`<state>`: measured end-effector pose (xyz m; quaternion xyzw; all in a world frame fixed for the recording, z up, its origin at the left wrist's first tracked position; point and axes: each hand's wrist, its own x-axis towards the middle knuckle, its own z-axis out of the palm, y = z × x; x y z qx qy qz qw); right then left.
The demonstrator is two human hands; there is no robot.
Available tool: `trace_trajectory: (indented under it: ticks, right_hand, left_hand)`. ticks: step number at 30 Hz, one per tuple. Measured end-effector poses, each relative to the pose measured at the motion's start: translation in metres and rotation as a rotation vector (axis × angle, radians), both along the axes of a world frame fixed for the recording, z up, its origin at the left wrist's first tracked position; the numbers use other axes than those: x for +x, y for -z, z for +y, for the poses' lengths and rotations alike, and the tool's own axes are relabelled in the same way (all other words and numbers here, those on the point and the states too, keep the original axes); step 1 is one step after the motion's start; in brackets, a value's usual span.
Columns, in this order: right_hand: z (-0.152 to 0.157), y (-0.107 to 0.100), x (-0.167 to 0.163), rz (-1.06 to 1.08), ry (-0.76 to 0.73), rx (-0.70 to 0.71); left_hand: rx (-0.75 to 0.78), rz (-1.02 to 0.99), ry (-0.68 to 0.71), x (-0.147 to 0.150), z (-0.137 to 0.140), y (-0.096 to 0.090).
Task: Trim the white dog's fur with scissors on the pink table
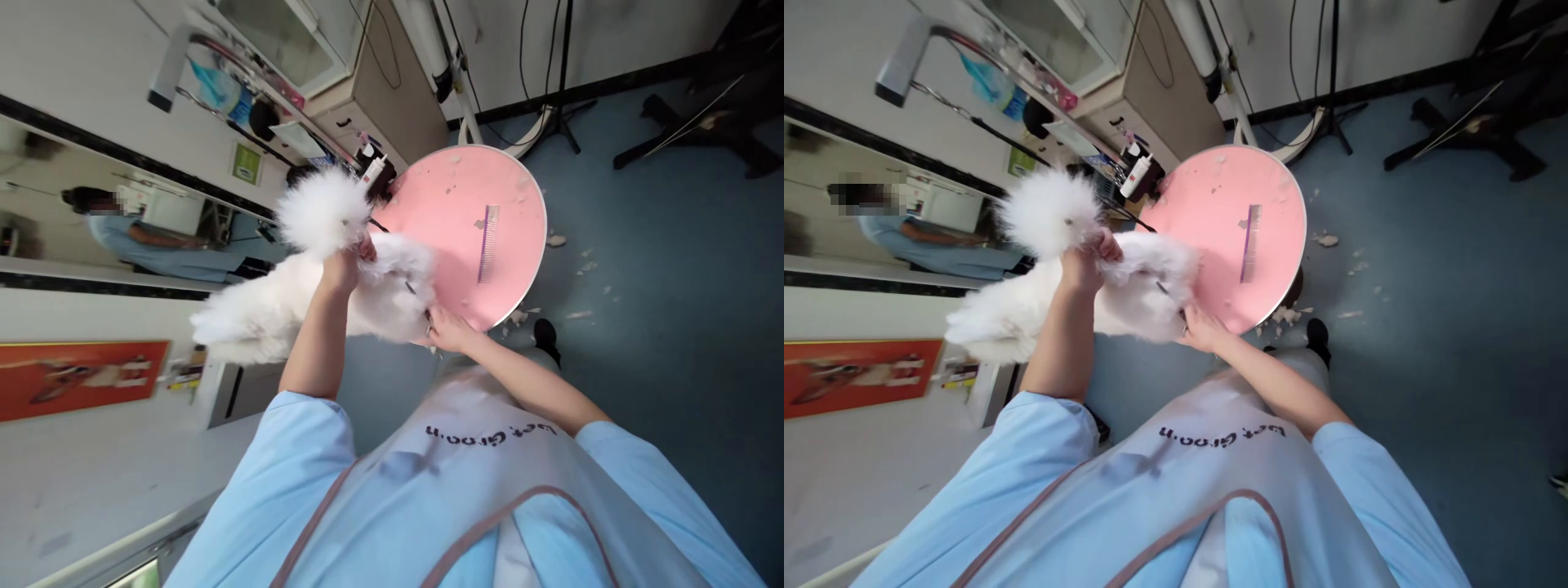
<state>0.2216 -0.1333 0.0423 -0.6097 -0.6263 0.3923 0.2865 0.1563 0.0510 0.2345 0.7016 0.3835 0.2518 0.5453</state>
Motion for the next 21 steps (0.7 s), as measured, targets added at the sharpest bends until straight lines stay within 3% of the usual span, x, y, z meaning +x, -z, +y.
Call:
trace_trajectory:
  ticks: [3, 8, 12, 17, 21]
  right_hand:
    - [0.003, 0.007, 0.007, 0.024, -0.043, -0.106]
    - [0.006, 0.019, 0.016, 0.113, -0.064, 0.016]
    - [0.005, 0.027, 0.025, 0.065, -0.098, -0.133]
    - [0.003, 0.034, 0.023, 0.116, -0.128, -0.03]
    - [-0.004, 0.048, 0.022, 0.075, -0.164, -0.187]
  left_hand:
    - [0.017, 0.03, 0.011, -0.004, 0.0, 0.001]
    - [0.043, 0.038, 0.025, -0.008, 0.0, 0.003]
    - [0.04, 0.062, -0.006, -0.009, -0.004, 0.002]
    - [0.069, 0.047, -0.05, -0.01, -0.009, 0.003]
    - [0.104, 0.067, -0.024, -0.015, -0.008, 0.006]
